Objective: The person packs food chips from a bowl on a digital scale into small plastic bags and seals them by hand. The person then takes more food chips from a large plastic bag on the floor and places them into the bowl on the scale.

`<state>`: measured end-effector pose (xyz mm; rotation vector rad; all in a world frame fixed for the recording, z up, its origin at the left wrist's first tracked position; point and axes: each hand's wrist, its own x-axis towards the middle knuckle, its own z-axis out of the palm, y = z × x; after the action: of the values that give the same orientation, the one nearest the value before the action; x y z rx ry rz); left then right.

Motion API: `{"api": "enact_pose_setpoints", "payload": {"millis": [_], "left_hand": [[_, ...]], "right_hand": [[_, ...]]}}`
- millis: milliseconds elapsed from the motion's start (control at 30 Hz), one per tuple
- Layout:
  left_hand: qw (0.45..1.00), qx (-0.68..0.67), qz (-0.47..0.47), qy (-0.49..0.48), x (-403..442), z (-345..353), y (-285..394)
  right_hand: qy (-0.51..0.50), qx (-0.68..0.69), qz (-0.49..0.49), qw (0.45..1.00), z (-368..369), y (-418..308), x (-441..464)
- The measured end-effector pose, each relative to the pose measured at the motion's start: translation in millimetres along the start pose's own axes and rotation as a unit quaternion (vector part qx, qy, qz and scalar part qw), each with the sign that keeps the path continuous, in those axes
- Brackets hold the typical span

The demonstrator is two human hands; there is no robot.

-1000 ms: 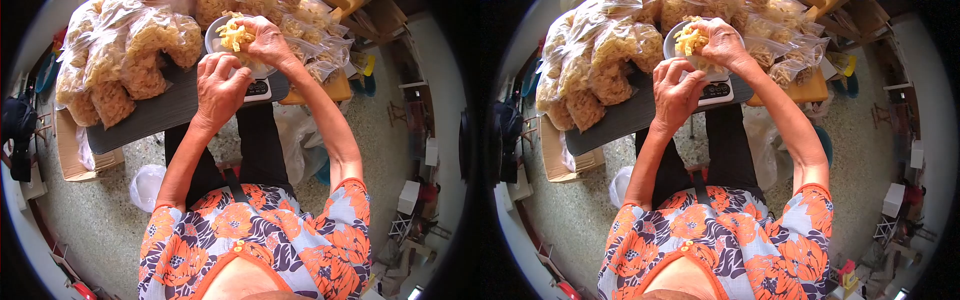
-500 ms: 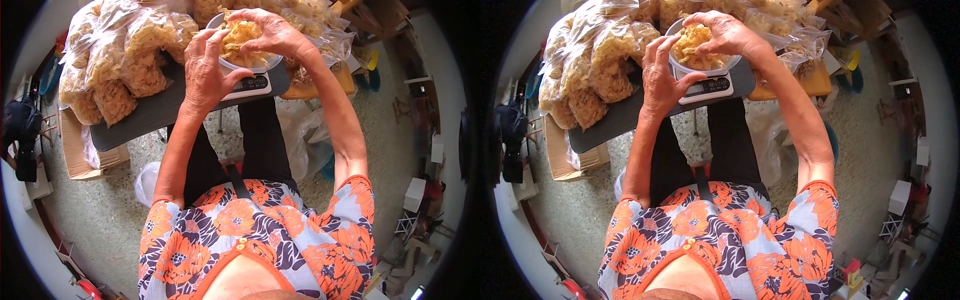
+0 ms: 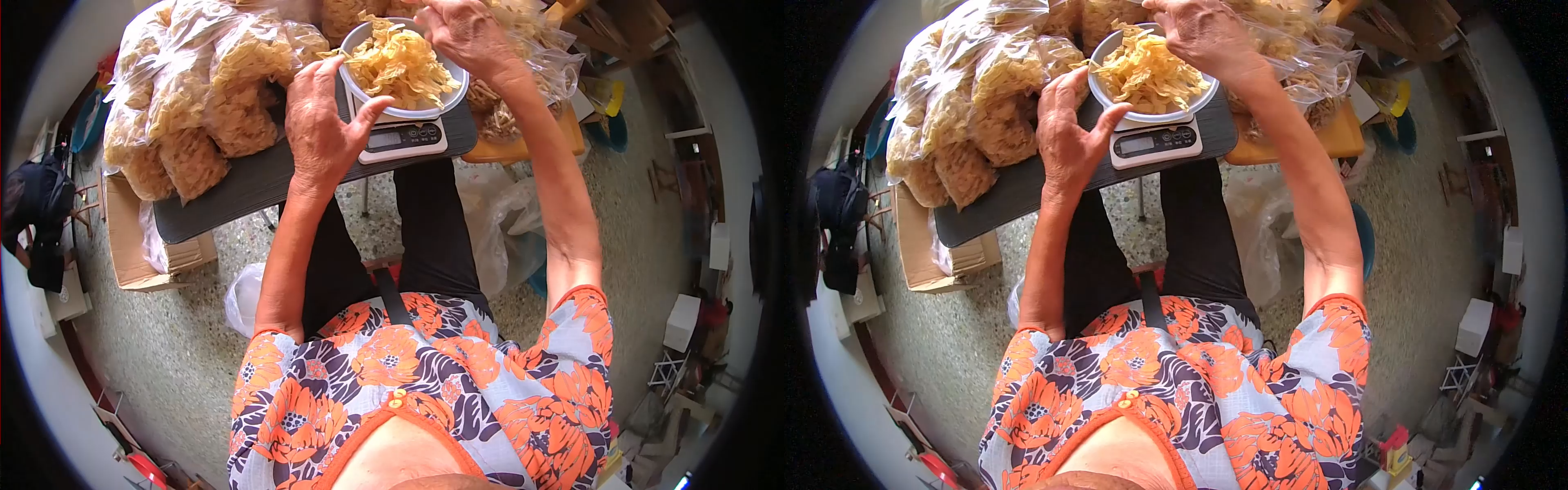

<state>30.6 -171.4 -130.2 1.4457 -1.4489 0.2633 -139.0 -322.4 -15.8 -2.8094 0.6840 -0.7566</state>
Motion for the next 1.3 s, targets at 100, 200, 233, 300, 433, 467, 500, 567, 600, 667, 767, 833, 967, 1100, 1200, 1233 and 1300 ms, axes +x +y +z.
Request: {"api": "enact_pose_setpoints", "payload": {"millis": [100, 200, 233, 300, 433, 467, 500, 567, 600, 667, 767, 833, 967, 1100, 1200, 1233, 1300], "left_hand": [[1.000, 0.007, 0.009, -0.028, 4, 2, 3], [0.999, 0.003, 0.010, -0.051, 5, 5, 4], [0.998, -0.004, 0.013, -0.062, 6, 5, 4], [0.997, -0.009, 0.017, -0.072, 7, 6, 2], [0.995, -0.003, 0.036, -0.096, 8, 13, -4], [0.995, 0.000, 0.041, -0.094, 8, 15, -5], [0.995, -0.001, 0.041, -0.095, 8, 15, -5], [0.993, 0.021, 0.055, -0.103, 9, 13, -5], [0.993, 0.020, 0.054, -0.104, 9, 12, -4], [0.987, 0.064, 0.081, -0.127, 12, 8, -4], [0.983, 0.077, 0.123, -0.116, 15, 6, -4], [0.979, 0.105, 0.148, -0.090, 20, 1, 2], [0.966, 0.147, 0.156, -0.145, 21, -6, -4], [0.972, 0.127, 0.167, -0.103, 24, -17, 2], [0.994, 0.025, 0.099, -0.035, 14, -28, -12], [0.994, 0.006, 0.105, 0.016, 14, -35, -6], [0.996, -0.036, 0.081, 0.032, -1, -45, -4]], "right_hand": [[0.062, -0.096, -0.065, 0.991, 42, 36, 12], [-0.003, -0.148, -0.099, 0.984, 73, 64, 24], [-0.048, -0.073, 0.024, 0.996, 81, 58, 29], [0.001, -0.142, -0.107, 0.984, 88, 58, 30], [0.009, 0.040, -0.050, 0.998, 72, 33, 21], [-0.002, 0.070, -0.041, 0.997, 66, 28, 18], [-0.013, 0.105, -0.038, 0.994, 63, 27, 16], [-0.054, 0.092, -0.040, 0.993, 48, 12, 13], [-0.096, 0.079, -0.042, 0.991, 44, 8, 11], [-0.078, 0.074, -0.075, 0.991, 63, 27, 7], [-0.089, -0.054, -0.207, 0.973, 76, 37, 6], [-0.052, 0.067, -0.113, 0.990, 59, 19, 10], [0.033, 0.102, -0.087, 0.990, 44, 13, 7], [0.177, 0.176, 0.000, 0.968, 23, -15, -33], [0.234, 0.087, 0.048, 0.967, 14, -4, -103], [0.257, 0.094, 0.075, 0.959, 11, -4, -133], [0.294, 0.134, 0.166, 0.932, 8, -9, -203]]}}
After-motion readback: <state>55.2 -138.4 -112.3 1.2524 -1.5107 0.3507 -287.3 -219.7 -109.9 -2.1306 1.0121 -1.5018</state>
